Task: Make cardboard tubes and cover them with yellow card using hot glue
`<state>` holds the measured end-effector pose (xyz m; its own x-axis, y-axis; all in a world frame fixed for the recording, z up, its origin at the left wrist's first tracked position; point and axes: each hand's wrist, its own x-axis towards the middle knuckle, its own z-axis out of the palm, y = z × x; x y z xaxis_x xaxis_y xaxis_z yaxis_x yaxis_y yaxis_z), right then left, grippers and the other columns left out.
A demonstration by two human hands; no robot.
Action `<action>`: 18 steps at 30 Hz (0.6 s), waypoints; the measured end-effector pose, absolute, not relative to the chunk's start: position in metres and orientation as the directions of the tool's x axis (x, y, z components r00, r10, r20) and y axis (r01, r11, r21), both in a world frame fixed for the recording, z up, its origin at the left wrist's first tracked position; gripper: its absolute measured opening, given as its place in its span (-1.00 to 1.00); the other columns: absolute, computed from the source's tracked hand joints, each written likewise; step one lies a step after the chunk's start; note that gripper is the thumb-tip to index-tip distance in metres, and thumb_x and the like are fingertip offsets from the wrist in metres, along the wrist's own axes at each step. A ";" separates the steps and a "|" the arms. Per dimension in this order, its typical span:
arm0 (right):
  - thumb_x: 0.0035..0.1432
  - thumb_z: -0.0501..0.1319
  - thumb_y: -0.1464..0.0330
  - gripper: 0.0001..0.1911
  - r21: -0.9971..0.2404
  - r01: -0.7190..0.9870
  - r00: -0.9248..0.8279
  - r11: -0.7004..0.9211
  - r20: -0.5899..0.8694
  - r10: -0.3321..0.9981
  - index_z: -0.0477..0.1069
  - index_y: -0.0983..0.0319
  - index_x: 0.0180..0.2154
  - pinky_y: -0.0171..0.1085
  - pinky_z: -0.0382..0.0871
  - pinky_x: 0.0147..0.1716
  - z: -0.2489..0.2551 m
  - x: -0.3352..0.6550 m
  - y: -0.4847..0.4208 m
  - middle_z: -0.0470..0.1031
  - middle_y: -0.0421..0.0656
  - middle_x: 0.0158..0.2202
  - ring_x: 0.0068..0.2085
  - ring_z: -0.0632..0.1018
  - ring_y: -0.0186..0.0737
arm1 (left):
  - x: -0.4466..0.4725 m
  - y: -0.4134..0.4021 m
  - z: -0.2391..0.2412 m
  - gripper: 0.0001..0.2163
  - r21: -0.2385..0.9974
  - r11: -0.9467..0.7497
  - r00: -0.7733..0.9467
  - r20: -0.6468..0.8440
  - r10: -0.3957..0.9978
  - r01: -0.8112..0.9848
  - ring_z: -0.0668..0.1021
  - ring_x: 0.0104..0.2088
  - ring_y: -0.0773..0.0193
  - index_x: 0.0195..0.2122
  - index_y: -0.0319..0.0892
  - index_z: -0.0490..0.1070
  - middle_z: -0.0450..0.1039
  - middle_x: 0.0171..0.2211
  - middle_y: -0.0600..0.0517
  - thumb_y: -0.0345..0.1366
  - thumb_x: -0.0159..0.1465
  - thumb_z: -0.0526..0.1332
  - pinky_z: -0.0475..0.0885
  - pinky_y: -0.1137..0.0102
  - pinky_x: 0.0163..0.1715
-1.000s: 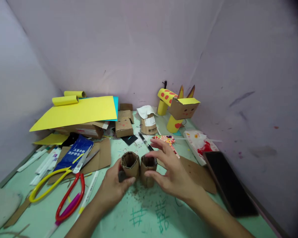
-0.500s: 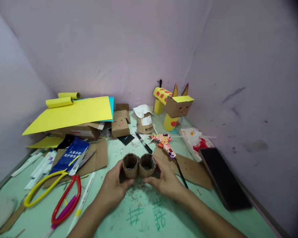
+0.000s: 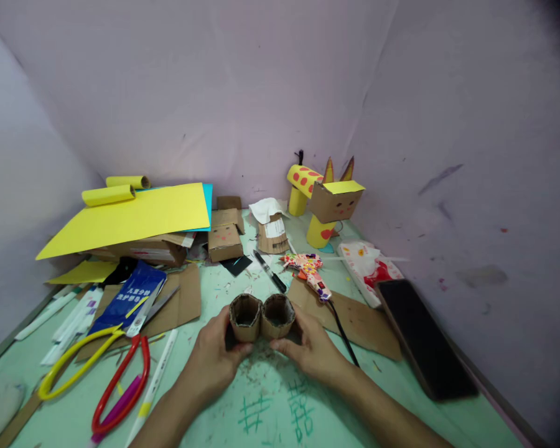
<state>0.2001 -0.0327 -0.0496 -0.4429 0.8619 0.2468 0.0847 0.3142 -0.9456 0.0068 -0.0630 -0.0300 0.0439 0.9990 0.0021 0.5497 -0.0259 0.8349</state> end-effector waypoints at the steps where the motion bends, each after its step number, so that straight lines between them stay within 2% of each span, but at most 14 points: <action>1: 0.00 0.33 0.32 -0.56 -0.946 0.089 -0.440 0.313 0.245 0.864 0.35 0.28 -0.06 -0.09 0.32 -0.04 -0.050 0.200 -0.033 0.49 -0.03 -0.08 -0.07 0.47 -0.04 | 0.007 -0.063 -0.030 -0.68 0.835 -0.025 0.043 0.002 0.999 0.550 0.54 -0.21 0.06 -0.14 -0.16 0.35 0.53 -0.23 -0.02 -0.37 0.04 0.27 0.39 0.24 -0.19; 9: -0.09 0.39 0.32 -0.53 -0.971 0.082 -0.420 0.226 0.172 0.891 0.39 0.30 -0.10 -0.10 0.33 -0.09 -0.046 0.200 -0.031 0.52 -0.04 -0.15 -0.11 0.50 -0.02 | 0.006 -0.063 -0.030 -0.66 0.833 -0.012 0.037 -0.010 0.999 0.553 0.54 -0.21 0.06 -0.13 -0.16 0.35 0.53 -0.22 -0.02 -0.40 0.03 0.27 0.39 0.23 -0.17; 18: -0.10 0.38 0.46 -0.50 -0.963 0.112 -0.432 0.244 0.174 0.885 0.36 0.25 -0.06 -0.14 0.32 -0.08 -0.055 0.202 -0.033 0.50 -0.10 -0.13 -0.10 0.48 -0.06 | 0.006 -0.065 -0.033 -0.68 0.826 -0.020 0.050 -0.010 0.999 0.563 0.53 -0.20 0.06 -0.13 -0.16 0.36 0.53 -0.23 -0.01 -0.41 0.04 0.26 0.40 0.22 -0.18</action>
<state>0.2016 -0.0326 -0.0547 -0.4322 0.8849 0.1738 0.1121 0.2440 -0.9633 0.0058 -0.0651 -0.0331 0.0499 0.9987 -0.0097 0.5631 -0.0201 0.8261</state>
